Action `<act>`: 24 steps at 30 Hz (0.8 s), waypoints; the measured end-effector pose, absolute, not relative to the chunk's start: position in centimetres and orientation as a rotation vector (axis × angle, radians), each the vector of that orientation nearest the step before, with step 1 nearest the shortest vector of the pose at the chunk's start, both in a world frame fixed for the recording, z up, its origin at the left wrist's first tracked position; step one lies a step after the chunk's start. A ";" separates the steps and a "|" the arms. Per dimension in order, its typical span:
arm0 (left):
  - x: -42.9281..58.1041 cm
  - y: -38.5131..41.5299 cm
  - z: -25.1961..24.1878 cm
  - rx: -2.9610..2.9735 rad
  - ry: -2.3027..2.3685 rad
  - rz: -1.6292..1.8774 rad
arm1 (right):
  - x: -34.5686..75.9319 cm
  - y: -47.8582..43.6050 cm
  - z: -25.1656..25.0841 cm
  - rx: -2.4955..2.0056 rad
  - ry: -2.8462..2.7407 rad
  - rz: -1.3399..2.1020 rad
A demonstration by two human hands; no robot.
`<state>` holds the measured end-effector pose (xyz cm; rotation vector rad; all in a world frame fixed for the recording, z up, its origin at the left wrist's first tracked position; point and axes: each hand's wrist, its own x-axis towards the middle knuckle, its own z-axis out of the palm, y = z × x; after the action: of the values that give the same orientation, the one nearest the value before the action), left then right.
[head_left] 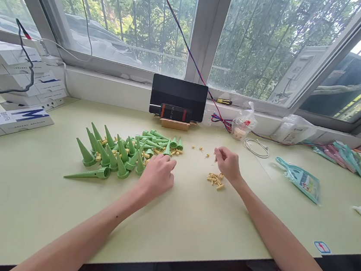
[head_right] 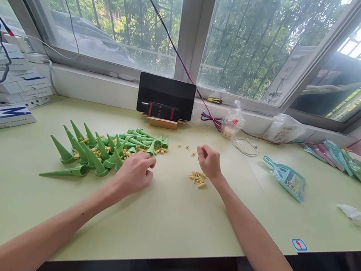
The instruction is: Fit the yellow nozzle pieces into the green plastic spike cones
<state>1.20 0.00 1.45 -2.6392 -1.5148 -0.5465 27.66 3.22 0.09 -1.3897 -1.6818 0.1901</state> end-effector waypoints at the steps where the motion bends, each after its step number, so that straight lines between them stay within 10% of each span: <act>1: 1.4 -0.2 1.5 -2.671 -1.445 -0.637 | 27.8 3.3 0.3 -1.412 -1.726 0.194; 8: 3.3 -2.7 1.0 -3.046 -0.988 -0.769 | 28.7 2.5 2.9 -1.632 -2.186 0.303; 24: 2.8 -1.9 0.4 -2.818 -1.566 -0.483 | 29.9 -2.8 5.0 -1.943 -2.334 0.600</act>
<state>2.79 -1.92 0.42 -2.8176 -1.5663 -0.4831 29.85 -2.81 4.97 -1.9432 -2.3337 0.5995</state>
